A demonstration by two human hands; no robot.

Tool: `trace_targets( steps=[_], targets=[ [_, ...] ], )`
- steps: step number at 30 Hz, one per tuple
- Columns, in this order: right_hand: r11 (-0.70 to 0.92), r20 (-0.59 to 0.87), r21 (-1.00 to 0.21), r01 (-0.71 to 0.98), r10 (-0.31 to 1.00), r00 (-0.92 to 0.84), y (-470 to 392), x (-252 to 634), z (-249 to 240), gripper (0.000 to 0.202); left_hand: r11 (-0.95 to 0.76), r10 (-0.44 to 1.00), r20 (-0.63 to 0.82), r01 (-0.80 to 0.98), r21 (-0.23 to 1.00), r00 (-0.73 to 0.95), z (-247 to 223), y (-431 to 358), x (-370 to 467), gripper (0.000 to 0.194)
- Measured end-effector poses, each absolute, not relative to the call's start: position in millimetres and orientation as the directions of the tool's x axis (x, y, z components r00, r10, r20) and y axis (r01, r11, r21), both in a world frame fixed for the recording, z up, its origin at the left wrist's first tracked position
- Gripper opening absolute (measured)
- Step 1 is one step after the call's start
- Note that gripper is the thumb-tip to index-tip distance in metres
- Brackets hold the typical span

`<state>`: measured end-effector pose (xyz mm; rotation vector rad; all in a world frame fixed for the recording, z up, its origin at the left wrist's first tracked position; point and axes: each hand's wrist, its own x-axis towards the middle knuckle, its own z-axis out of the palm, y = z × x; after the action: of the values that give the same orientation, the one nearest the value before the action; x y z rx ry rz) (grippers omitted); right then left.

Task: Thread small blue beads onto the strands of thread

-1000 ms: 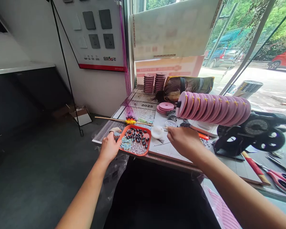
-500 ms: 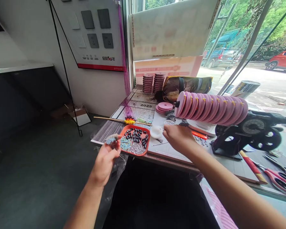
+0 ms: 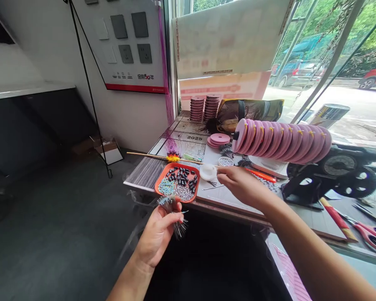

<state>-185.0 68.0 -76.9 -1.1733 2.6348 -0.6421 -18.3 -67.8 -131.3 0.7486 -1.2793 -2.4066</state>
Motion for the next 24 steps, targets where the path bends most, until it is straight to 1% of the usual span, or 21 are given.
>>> trace_targets(
  steps=[2,3,5,7,9,13,20,24],
  targets=[
    [0.428,0.136,-0.642,-0.636,-0.753,-0.644,82,-170,-83,0.024,-0.578,-0.479,-0.331,0.008,0.816,-0.813,-134,-64,-17,0.031],
    [0.341,0.178,-0.733,-0.589,-0.739,-0.649,89,-160,-88,0.026,-0.589,-0.467,-0.346,-0.006,0.808,-0.814,-136,-62,-17,0.031],
    [0.213,0.138,-0.875,-0.435,-0.752,-0.645,101,-136,-104,0.031,-0.608,-0.445,-0.367,-0.025,0.793,-0.817,-139,-57,-15,0.030],
    [0.149,0.085,-0.943,-0.297,-0.757,-0.648,107,-112,-123,0.030,-0.627,-0.419,-0.380,-0.040,0.778,-0.825,-142,-51,-14,0.029],
    [0.099,0.088,-0.969,-0.225,-0.715,-0.693,107,-94,-142,0.029,-0.642,-0.389,-0.377,-0.046,0.765,-0.841,-144,-44,-12,0.030],
    [0.040,0.126,-0.982,-0.187,-0.603,-0.788,103,-84,-161,0.028,-0.668,-0.368,-0.339,-0.008,0.745,-0.866,-146,-30,-11,0.035],
    [-0.050,0.109,-0.994,-0.100,-0.625,-0.773,103,-89,-158,0.024,-0.720,-0.396,-0.359,0.043,0.693,-0.845,-145,-13,-19,0.036],
    [-0.066,0.147,-0.989,-0.136,-0.619,-0.772,103,-86,-158,0.024,-0.717,-0.394,-0.345,0.050,0.695,-0.852,-148,-9,-22,0.037]
  ],
)
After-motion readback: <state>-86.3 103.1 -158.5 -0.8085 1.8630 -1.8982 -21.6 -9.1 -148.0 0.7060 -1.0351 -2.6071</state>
